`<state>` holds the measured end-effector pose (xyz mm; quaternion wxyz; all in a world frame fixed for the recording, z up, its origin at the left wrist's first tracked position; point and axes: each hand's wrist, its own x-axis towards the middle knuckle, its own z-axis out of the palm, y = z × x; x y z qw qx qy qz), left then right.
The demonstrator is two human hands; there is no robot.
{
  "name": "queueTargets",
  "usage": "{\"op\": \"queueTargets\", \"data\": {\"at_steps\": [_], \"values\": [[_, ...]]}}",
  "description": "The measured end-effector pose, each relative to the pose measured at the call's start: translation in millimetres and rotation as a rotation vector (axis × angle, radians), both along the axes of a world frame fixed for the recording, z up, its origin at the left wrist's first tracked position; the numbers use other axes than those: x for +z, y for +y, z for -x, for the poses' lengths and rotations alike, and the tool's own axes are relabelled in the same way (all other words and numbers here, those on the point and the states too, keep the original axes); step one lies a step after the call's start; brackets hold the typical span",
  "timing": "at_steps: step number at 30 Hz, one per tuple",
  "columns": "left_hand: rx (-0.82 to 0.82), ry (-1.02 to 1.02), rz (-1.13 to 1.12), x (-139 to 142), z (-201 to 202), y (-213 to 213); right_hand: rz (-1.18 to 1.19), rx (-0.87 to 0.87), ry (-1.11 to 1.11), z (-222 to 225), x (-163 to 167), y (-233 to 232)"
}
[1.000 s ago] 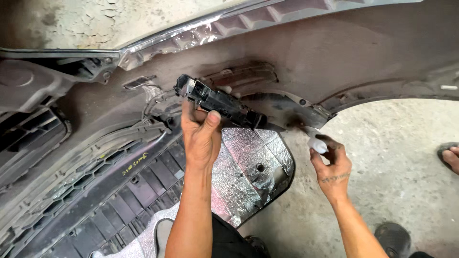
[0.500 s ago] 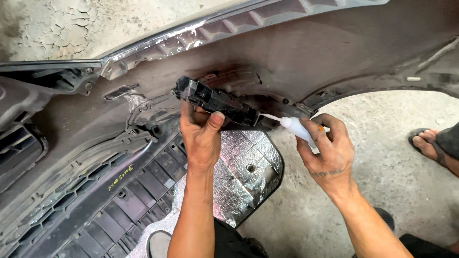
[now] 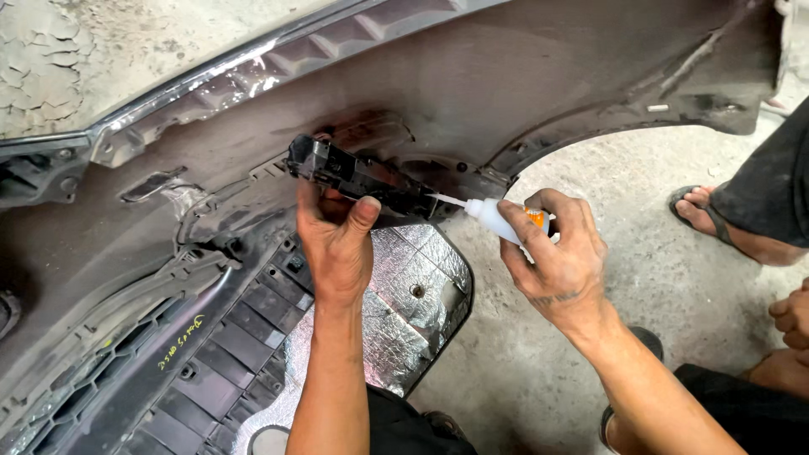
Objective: The person sits on the workshop floor and squeezes adhesive from a plastic bottle along the edge of a detached car bumper, then applies adhesive to a black plastic bracket and presses the bracket onto the inner surface of the bumper.
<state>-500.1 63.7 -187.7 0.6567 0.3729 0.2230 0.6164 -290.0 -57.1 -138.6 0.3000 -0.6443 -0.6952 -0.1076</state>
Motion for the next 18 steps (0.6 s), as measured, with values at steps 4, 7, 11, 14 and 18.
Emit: {"op": "queueTargets", "data": {"at_steps": [4, 7, 11, 14, 18], "values": [[0.021, 0.008, 0.013, -6.4, -4.1, 1.5, 0.012, -0.021, -0.022, 1.3, 2.8, -1.1], [0.025, 0.013, 0.022, -10.8, -6.1, 3.0, 0.012, -0.027, -0.040, 2.5, 6.0, -1.7], [0.013, 0.006, 0.007, -7.9, -7.7, 3.4, 0.020, -0.039, -0.040, 3.2, 10.7, -1.8], [-0.017, -0.002, 0.002, -0.5, -10.0, 4.1, 0.014, -0.047, -0.030, 2.8, 14.0, -1.4], [-0.062, -0.008, 0.001, 7.2, -17.9, 5.5, 0.002, -0.068, -0.039, -1.3, 19.3, -4.6]]}}
